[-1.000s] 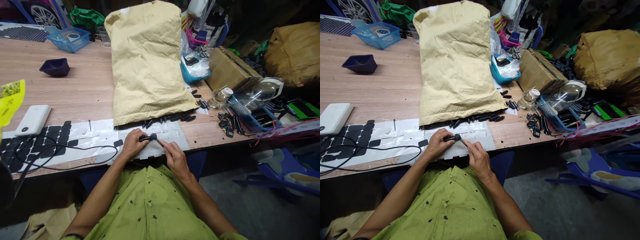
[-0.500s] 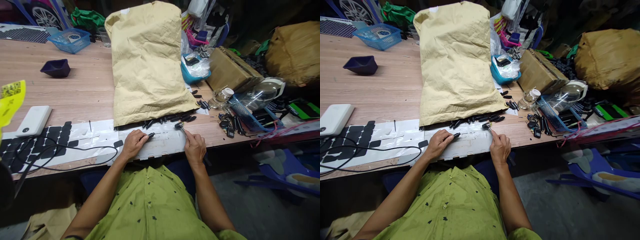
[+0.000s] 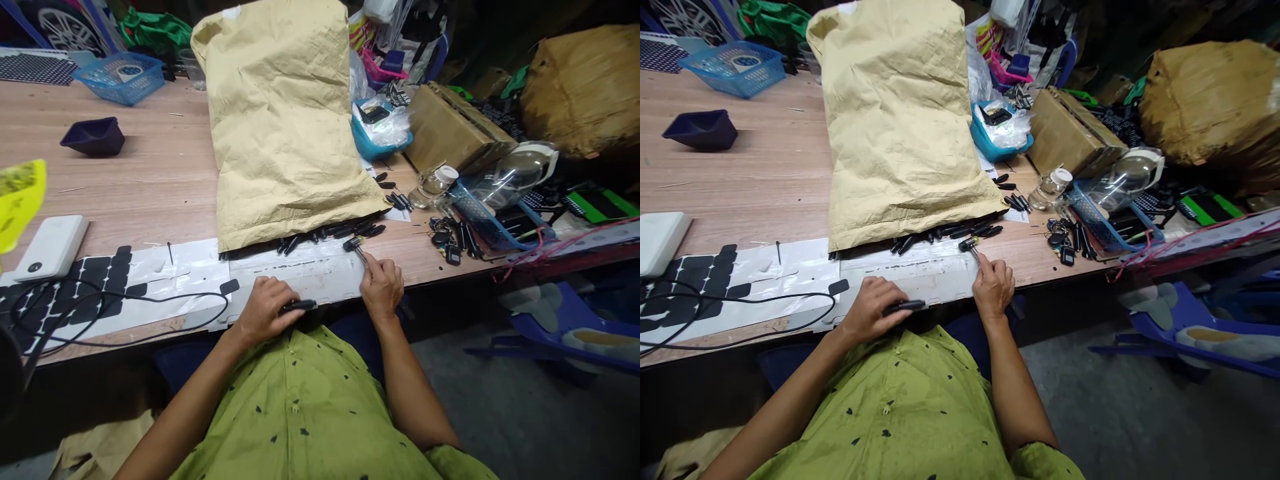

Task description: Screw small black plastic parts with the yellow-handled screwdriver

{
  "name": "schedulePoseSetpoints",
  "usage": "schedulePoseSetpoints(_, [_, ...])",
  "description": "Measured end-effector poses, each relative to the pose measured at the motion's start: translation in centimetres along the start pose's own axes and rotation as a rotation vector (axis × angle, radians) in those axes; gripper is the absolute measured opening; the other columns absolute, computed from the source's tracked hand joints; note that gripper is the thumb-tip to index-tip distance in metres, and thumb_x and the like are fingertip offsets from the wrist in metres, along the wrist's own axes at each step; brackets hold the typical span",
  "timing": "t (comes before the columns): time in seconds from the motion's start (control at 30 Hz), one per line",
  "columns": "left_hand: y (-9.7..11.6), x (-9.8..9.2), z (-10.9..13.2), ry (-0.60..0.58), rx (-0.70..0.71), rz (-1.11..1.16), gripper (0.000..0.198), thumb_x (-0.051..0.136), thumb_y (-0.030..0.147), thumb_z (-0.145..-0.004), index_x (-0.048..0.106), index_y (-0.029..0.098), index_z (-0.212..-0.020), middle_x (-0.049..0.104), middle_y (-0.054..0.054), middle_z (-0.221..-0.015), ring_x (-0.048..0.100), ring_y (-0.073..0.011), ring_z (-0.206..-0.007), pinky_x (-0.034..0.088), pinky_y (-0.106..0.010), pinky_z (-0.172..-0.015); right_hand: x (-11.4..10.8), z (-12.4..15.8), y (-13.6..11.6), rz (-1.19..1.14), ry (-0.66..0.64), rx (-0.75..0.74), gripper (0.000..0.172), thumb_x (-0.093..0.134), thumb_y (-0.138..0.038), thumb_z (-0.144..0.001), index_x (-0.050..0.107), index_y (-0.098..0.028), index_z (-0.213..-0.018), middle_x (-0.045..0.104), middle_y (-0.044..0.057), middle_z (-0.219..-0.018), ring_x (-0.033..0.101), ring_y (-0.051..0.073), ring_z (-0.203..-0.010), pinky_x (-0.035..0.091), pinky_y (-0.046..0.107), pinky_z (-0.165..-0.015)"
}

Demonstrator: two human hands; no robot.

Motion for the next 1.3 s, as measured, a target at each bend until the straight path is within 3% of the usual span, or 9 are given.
schedulePoseSetpoints(0.13, [2.4, 0.6, 3.3, 0.017, 0.141, -0.127, 0.010, 0.067, 0.030, -0.092, 0.074, 0.027, -0.099, 0.075, -0.007, -0.112, 0.063, -0.0254, -0.107, 0.042, -0.042, -0.099, 0.2, 0.0, -0.1, 0.000, -0.025, 0.009, 0.035, 0.053, -0.016, -0.093, 0.076, -0.026, -0.117, 0.055, 0.008, -0.091, 0.044, 0.023, -0.085, 0.031, 0.034, -0.072])
schedulePoseSetpoints(0.3, [2.0, 1.0, 5.7, 0.137, 0.146, -0.301, 0.013, 0.071, 0.025, -0.090, 0.074, 0.033, -0.099, 0.070, -0.003, -0.135, 0.056, -0.0265, -0.133, 0.036, -0.043, -0.116, 0.3, 0.0, 0.0, -0.019, -0.049, 0.040, 0.035, 0.051, -0.016, -0.095, 0.076, -0.027, -0.117, 0.056, 0.009, -0.092, 0.045, 0.023, -0.085, 0.030, 0.034, -0.072])
schedulePoseSetpoints(0.43, [1.9, 1.4, 5.7, 0.230, 0.140, -0.368, 0.017, 0.069, 0.020, -0.091, 0.073, 0.034, -0.099, 0.070, -0.001, -0.137, 0.056, -0.0245, -0.136, 0.036, -0.043, -0.118, 0.3, 0.1, 0.0, -0.042, -0.055, 0.046, 0.036, 0.052, -0.016, -0.093, 0.076, -0.026, -0.118, 0.055, 0.009, -0.093, 0.045, 0.024, -0.086, 0.031, 0.034, -0.072])
schedulePoseSetpoints(0.77, [2.0, 1.2, 5.0, 0.184, 0.082, -0.325, 0.015, 0.068, 0.021, -0.089, 0.075, 0.033, -0.094, 0.070, -0.003, -0.134, 0.060, -0.0294, -0.128, 0.040, -0.050, -0.111, 0.3, 0.2, -0.2, -0.039, -0.029, 0.028, 0.037, 0.054, -0.015, -0.091, 0.076, -0.027, -0.118, 0.056, 0.009, -0.092, 0.045, 0.023, -0.085, 0.032, 0.035, -0.071])
schedulePoseSetpoints(0.87, [1.5, 0.3, 3.9, 0.186, 0.000, -0.254, 0.010, 0.069, 0.028, -0.089, 0.077, 0.031, -0.094, 0.072, -0.007, -0.125, 0.061, -0.0323, -0.120, 0.042, -0.053, -0.106, 0.4, 0.2, -0.4, -0.026, -0.042, 0.015, 0.037, 0.055, -0.016, -0.091, 0.075, -0.027, -0.119, 0.056, 0.009, -0.092, 0.045, 0.023, -0.085, 0.032, 0.034, -0.071])
schedulePoseSetpoints(1.03, [-1.6, -1.7, -0.9, 0.293, -0.244, -0.241, 0.024, 0.057, 0.036, -0.096, 0.076, 0.024, -0.106, 0.069, -0.010, -0.091, 0.063, -0.0267, -0.085, 0.046, -0.041, -0.079, 0.3, 0.1, -0.4, -0.016, -0.031, 0.027, 0.037, 0.053, -0.014, -0.091, 0.076, -0.027, -0.117, 0.056, 0.008, -0.091, 0.046, 0.023, -0.085, 0.031, 0.034, -0.071])
schedulePoseSetpoints(1.2, [-4.4, -2.2, -6.6, 0.324, -0.359, -0.341, 0.025, 0.060, 0.037, -0.093, 0.073, 0.021, -0.106, 0.067, -0.012, -0.095, 0.061, -0.0305, -0.090, 0.042, -0.039, -0.073, 0.5, 0.1, -0.3, -0.065, -0.047, 0.046, 0.039, 0.053, -0.013, -0.090, 0.076, -0.027, -0.118, 0.056, 0.009, -0.092, 0.045, 0.023, -0.085, 0.031, 0.034, -0.070])
schedulePoseSetpoints(1.3, [-5.3, -2.1, -7.9, 0.329, -0.376, -0.398, 0.015, 0.065, 0.032, -0.088, 0.074, 0.022, -0.094, 0.066, -0.012, -0.093, 0.060, -0.0319, -0.090, 0.041, -0.040, -0.072, 0.6, 0.2, -0.4, -0.074, -0.039, 0.048, 0.039, 0.055, -0.014, -0.089, 0.076, -0.028, -0.118, 0.055, 0.009, -0.091, 0.044, 0.023, -0.085, 0.031, 0.034, -0.070])
Point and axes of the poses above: each hand's wrist, its own z-axis away from the middle knuckle, its own x-axis out of the palm, y = z × x, the point moved 9 cm from there along -z, towards the middle knuckle
